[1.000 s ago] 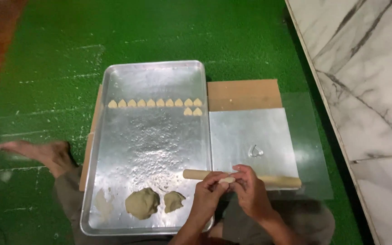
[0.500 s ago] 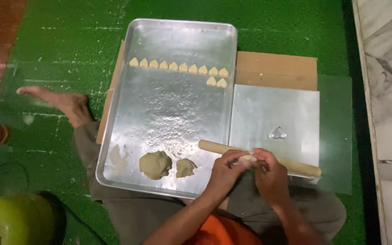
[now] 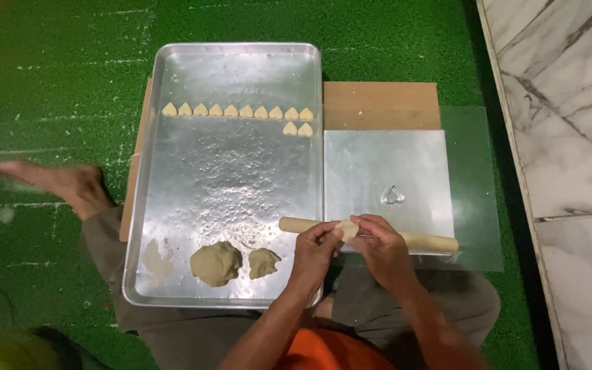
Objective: Shaping dough into heart shapes using a rolling pin and a cutter, then placing them on a baking tray.
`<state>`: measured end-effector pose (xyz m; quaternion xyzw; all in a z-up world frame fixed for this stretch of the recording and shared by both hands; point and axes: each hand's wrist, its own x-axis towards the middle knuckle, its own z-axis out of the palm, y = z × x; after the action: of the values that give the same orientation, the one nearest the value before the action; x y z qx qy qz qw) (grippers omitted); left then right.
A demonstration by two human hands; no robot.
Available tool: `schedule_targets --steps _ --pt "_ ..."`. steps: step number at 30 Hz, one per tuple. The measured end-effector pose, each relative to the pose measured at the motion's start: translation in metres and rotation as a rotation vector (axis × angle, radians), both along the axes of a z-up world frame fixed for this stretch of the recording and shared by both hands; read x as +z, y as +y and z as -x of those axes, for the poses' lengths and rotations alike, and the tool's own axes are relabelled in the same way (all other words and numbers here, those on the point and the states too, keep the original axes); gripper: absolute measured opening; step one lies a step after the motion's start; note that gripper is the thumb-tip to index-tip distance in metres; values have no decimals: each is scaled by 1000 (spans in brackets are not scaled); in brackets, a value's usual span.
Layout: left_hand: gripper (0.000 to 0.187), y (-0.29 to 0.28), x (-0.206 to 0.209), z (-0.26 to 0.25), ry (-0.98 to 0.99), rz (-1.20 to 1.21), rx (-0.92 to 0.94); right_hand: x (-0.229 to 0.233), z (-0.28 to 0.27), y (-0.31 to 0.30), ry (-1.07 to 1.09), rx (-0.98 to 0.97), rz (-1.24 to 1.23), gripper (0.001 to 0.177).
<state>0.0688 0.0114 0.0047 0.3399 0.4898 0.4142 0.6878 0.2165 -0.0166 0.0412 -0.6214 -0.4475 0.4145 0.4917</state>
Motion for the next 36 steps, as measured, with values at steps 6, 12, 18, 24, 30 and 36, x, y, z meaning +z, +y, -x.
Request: schedule_targets --steps 6,12,18,24,30,36 --pt "21 0 19 1 37 -40 -143 6 -4 -7 -94 59 157 45" --pt "30 10 -19 0 -153 115 -73 -29 -18 1 163 38 210 22" --pt "28 9 7 4 -1 45 -88 -7 -15 2 101 -5 181 25" --pt "29 0 16 -1 -38 32 -145 -10 -17 -2 9 -2 160 21" --pt "19 -11 27 8 61 20 -150 -24 -21 -26 -119 60 184 18" --pt "20 -16 12 15 0 54 -256 -22 -23 -30 -106 86 196 19"
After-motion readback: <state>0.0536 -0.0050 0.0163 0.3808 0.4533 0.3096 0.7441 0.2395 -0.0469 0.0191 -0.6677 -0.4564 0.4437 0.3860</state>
